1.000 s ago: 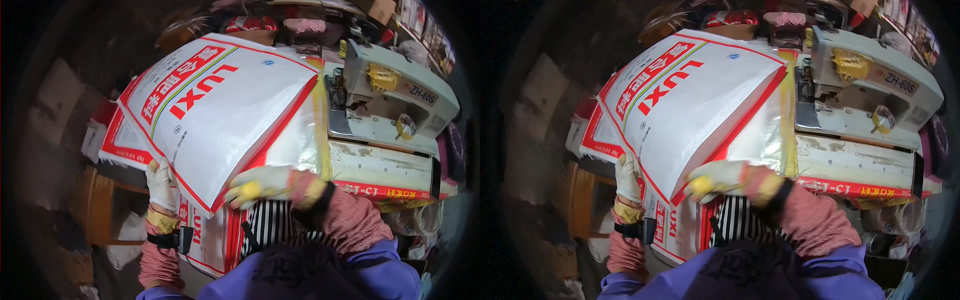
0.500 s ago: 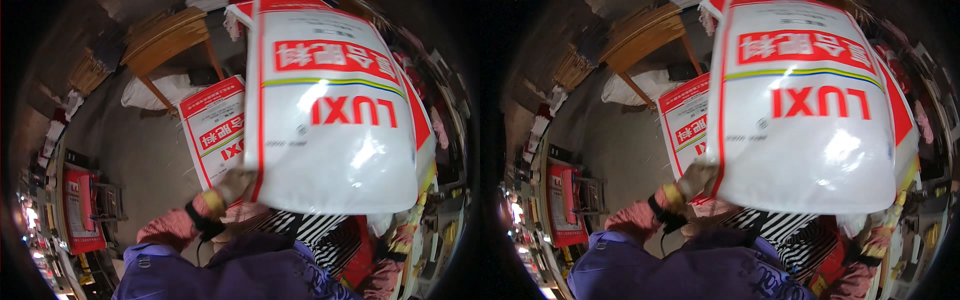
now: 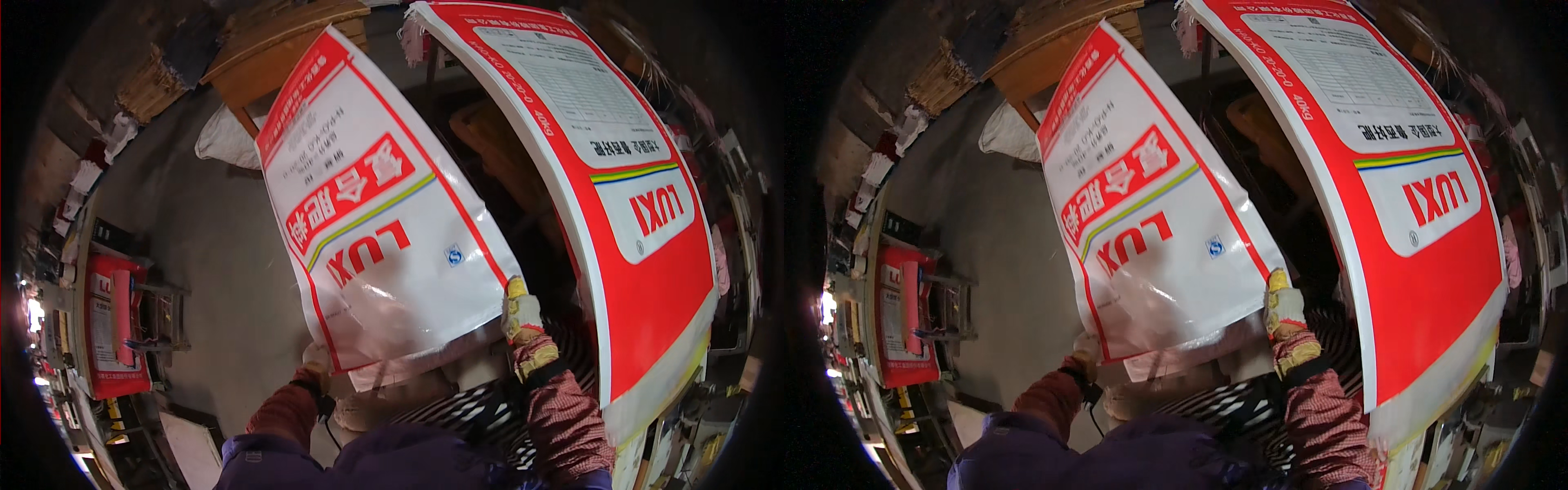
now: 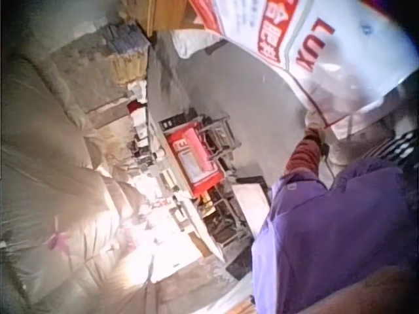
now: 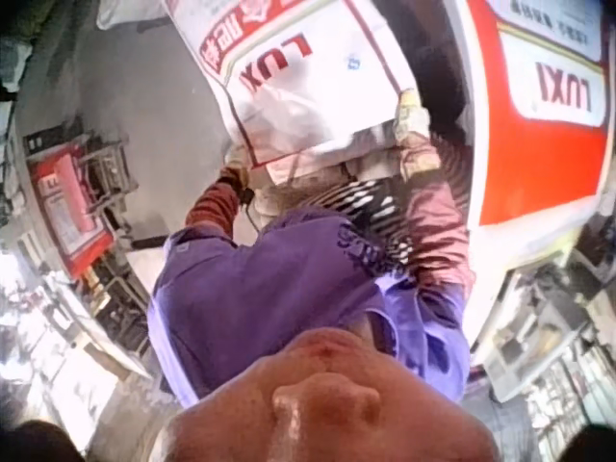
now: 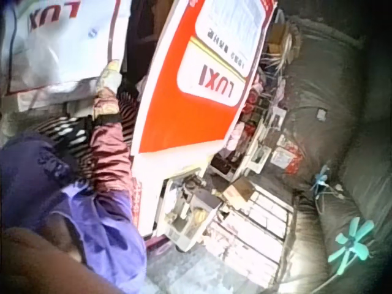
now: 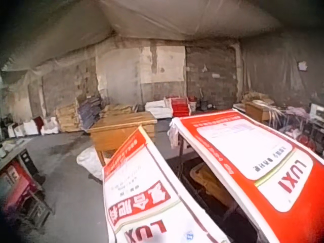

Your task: The recorder uses a sewing machine to close large plastic bags.

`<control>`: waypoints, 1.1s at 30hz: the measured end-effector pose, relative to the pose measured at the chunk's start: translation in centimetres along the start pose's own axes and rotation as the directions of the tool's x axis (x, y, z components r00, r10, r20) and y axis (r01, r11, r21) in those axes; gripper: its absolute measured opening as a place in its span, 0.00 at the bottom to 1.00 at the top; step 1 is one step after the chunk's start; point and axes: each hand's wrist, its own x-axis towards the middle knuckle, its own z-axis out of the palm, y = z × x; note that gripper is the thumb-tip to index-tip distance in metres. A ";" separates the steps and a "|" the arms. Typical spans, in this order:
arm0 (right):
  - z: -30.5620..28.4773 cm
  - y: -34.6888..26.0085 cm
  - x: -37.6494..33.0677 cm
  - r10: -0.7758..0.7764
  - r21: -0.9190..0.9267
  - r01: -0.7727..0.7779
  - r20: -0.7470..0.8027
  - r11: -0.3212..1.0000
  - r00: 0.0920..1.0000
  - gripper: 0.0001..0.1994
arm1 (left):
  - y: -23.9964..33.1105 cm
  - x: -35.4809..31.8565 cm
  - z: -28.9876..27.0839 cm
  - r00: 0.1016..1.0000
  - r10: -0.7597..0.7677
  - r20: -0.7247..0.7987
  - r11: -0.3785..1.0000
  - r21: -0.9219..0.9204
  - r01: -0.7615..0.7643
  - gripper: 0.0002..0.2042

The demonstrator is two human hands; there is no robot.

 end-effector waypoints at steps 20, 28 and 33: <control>1.4 -2.2 5.5 0.055 -0.679 0.022 0.091 0.734 0.994 0.25 | -13.9 15.6 1.7 0.907 0.350 0.235 0.747 0.514 -0.422 0.10; 1.1 -3.4 6.1 0.394 -0.697 -0.122 0.246 0.707 0.886 0.35 | -5.7 10.2 0.2 0.868 0.374 0.328 0.326 0.829 -0.454 0.14; 2.7 -5.8 5.6 0.264 -0.713 -0.028 0.223 0.700 0.938 0.34 | -9.0 12.4 -2.4 0.982 0.041 -0.183 0.982 0.188 -0.006 0.10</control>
